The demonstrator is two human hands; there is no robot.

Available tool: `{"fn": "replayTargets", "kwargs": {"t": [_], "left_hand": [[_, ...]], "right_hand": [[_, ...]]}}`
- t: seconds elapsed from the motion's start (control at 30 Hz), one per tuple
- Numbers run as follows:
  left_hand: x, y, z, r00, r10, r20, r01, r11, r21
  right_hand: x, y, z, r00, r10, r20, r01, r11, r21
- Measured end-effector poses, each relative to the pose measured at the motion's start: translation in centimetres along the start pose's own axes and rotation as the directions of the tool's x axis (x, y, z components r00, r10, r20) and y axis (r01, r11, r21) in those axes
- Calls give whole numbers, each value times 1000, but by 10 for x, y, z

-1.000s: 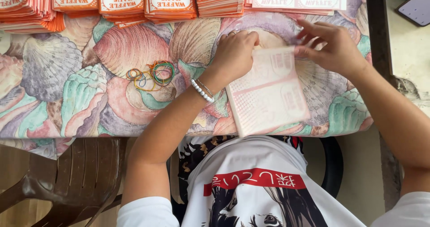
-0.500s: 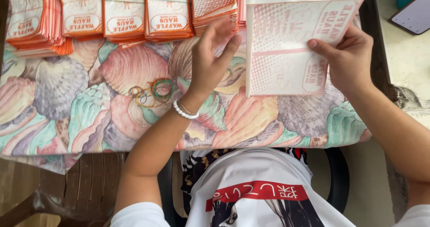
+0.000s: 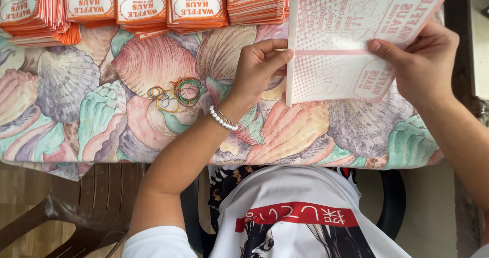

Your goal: Folding paper bags from flat sheets and stacking them on a table

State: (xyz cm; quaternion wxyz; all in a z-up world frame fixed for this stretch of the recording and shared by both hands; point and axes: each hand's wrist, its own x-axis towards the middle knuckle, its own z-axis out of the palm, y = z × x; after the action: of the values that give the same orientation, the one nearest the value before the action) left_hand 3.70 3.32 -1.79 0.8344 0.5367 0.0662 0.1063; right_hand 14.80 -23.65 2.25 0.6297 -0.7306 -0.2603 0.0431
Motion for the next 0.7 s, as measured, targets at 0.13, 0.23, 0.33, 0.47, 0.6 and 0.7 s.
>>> {"fn": "replayTargets", "kwargs": {"t": [0.13,0.23,0.33,0.47,0.6,0.7], "left_hand": [[3,-3,-4,998,15,-56,-18,999,-45],[-3,8,0,988,155,14,-155,988,-13],[-1,10,-3,983,172,60,-172,985,-5],[4,13,-5,976,211,51,-215,973,79],[3,31,3,921,338,195,-383,881,278],[10,52,21,839,404,365,-532,750,393]], "right_hand": [[-3,15,-15,993,-80,92,84,996,-41],[-2,-22,-21,943,-128,307,163,983,-91],[9,-18,-37,899,-70,432,122,988,-93],[38,-26,-58,639,-203,742,68,976,208],[32,-57,-21,781,-149,607,197,980,-13],[29,-74,7,801,-101,591,195,976,-97]]}}
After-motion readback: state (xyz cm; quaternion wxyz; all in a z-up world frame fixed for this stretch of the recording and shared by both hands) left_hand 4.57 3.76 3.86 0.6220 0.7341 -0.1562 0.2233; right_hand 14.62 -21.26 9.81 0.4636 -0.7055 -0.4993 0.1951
